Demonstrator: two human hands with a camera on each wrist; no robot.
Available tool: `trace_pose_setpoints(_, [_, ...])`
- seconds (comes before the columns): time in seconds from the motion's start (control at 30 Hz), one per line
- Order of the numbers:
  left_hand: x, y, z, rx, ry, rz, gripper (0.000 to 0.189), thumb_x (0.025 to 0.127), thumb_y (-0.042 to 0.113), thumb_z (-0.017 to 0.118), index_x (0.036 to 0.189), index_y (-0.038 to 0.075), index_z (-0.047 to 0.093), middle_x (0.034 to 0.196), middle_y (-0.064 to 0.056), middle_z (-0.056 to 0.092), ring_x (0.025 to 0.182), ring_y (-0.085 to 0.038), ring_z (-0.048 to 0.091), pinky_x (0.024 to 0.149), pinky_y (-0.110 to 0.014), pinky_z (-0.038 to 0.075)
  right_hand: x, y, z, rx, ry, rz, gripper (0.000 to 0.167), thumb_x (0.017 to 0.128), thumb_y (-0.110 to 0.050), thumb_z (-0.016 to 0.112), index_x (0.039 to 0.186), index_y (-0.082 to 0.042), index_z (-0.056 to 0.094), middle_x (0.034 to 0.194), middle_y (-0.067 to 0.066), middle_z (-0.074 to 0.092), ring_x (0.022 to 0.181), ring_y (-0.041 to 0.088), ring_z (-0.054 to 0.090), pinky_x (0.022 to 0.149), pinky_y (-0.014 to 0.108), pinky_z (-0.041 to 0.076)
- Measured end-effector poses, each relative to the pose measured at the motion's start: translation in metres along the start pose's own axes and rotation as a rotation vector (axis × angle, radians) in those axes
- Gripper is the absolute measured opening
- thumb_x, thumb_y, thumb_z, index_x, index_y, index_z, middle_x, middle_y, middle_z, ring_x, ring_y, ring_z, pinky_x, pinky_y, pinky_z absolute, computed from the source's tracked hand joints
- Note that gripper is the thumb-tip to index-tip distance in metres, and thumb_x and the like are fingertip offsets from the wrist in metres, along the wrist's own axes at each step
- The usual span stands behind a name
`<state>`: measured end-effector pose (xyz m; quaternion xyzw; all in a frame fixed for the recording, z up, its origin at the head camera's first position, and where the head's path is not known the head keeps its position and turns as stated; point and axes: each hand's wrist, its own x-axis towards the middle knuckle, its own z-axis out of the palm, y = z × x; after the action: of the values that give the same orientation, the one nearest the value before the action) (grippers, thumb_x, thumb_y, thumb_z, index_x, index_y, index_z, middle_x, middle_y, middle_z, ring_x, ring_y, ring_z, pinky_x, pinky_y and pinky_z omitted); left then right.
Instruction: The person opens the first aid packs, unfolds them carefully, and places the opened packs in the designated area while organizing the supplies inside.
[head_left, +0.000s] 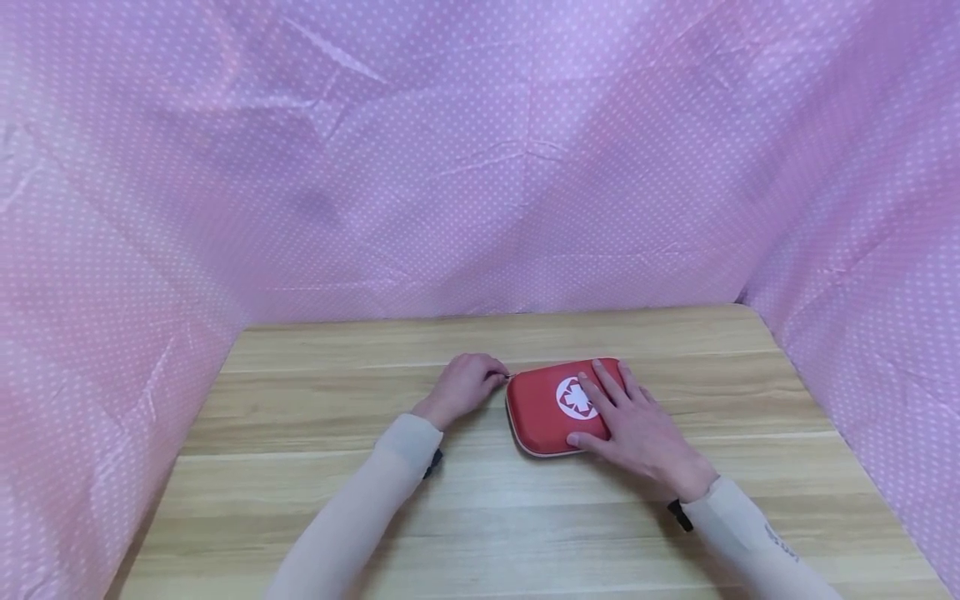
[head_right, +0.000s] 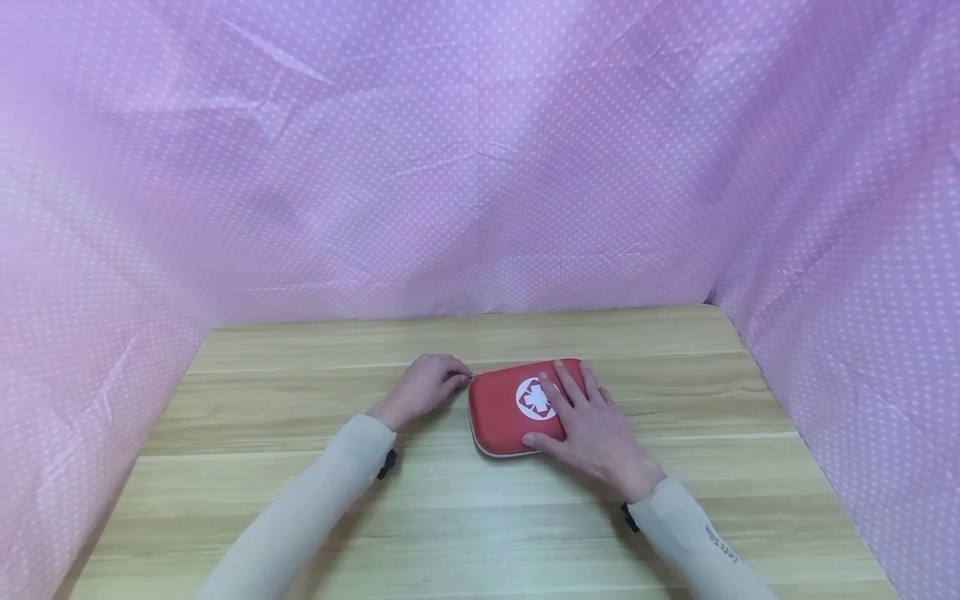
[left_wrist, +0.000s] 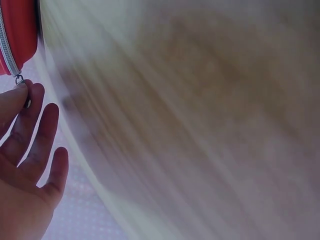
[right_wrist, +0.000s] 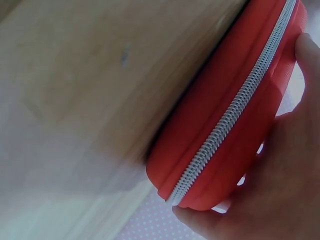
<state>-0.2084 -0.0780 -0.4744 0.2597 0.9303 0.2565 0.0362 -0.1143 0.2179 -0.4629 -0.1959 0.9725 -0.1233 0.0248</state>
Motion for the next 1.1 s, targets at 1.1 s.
trace_pose_setpoints(1.1, [-0.03,0.005,-0.011,0.177,-0.007,0.147,0.01,0.097,0.016,0.074,0.103,0.013,0.081,0.097,0.0,0.078,0.091,-0.015,0.072,0.087,-0.034,0.057,0.002,0.002,0.004,-0.01,0.007,0.012,0.101,0.087,-0.073,0.065,0.164,-0.015,0.033,0.17,0.016,0.021,0.153,0.051,0.012,0.115,0.069,0.032])
